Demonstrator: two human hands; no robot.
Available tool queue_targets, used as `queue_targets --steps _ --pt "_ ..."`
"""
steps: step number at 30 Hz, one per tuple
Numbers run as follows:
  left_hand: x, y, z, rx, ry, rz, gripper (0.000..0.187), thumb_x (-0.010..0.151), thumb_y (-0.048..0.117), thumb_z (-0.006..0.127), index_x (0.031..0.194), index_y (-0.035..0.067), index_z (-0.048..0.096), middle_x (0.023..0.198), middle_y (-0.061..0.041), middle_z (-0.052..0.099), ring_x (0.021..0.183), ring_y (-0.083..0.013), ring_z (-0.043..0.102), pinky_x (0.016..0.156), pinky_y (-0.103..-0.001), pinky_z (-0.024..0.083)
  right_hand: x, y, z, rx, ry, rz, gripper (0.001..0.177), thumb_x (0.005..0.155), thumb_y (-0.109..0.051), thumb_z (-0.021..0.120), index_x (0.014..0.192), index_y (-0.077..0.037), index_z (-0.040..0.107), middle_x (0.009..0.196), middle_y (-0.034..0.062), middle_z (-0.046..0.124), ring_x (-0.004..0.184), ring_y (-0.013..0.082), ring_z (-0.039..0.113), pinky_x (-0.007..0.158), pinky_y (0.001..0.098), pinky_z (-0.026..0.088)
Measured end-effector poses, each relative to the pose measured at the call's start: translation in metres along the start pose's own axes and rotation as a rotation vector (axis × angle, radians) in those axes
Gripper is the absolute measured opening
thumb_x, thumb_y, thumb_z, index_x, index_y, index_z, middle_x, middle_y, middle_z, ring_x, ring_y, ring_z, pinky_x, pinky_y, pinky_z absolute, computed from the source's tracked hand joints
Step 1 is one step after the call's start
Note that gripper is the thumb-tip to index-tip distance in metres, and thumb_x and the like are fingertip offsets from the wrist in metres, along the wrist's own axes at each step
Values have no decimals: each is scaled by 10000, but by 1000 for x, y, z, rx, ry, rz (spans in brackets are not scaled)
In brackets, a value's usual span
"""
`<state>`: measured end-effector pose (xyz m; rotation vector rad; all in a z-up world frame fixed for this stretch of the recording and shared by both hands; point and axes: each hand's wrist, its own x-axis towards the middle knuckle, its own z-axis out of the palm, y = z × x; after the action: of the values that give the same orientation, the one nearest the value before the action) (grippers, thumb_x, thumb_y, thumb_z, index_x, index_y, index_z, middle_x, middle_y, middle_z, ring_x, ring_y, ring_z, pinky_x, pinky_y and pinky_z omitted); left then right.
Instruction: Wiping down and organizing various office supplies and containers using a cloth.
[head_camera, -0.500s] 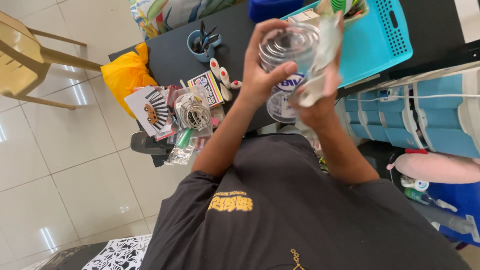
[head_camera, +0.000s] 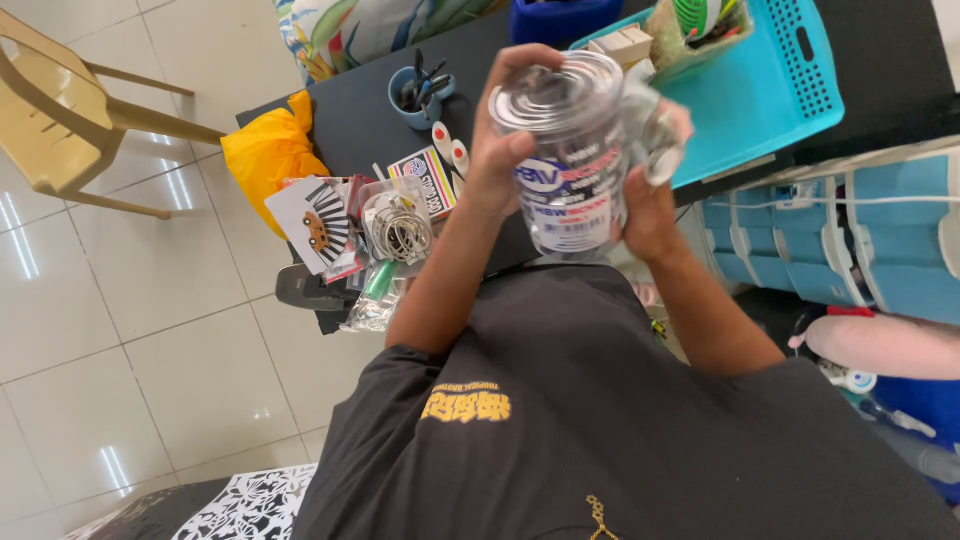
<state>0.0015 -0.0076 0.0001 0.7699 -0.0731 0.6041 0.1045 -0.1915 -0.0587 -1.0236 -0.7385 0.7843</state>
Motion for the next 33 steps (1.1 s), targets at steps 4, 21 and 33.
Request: queue_targets --steps 4,21,33 --pt "3 -23 -2 -22 -37 -60 862 790 405 912 1389 -25 465 1263 -162 619 1155 -205 662 1050 -334 546 1 -25 -2 129 285 138 817 993 -456 714 1536 81 424 1055 221 593 688 214 511 599 298 417" --pt "12 -29 11 455 119 185 797 848 271 893 1466 59 438 1286 -118 642 1217 -197 648 1103 -341 525 23 -58 53 -848 138 -462 748 978 -372 643 1575 -10 376 1646 238 288 1492 356 377 1230 422 372" --pt "4 5 -4 196 176 210 774 818 321 885 1407 31 476 1271 -155 617 1190 -220 637 1090 -342 506 7 -58 61 -1421 -56 -527 513 1008 -265 532 1410 12 376 1493 349 330 1415 443 409 1147 471 472"
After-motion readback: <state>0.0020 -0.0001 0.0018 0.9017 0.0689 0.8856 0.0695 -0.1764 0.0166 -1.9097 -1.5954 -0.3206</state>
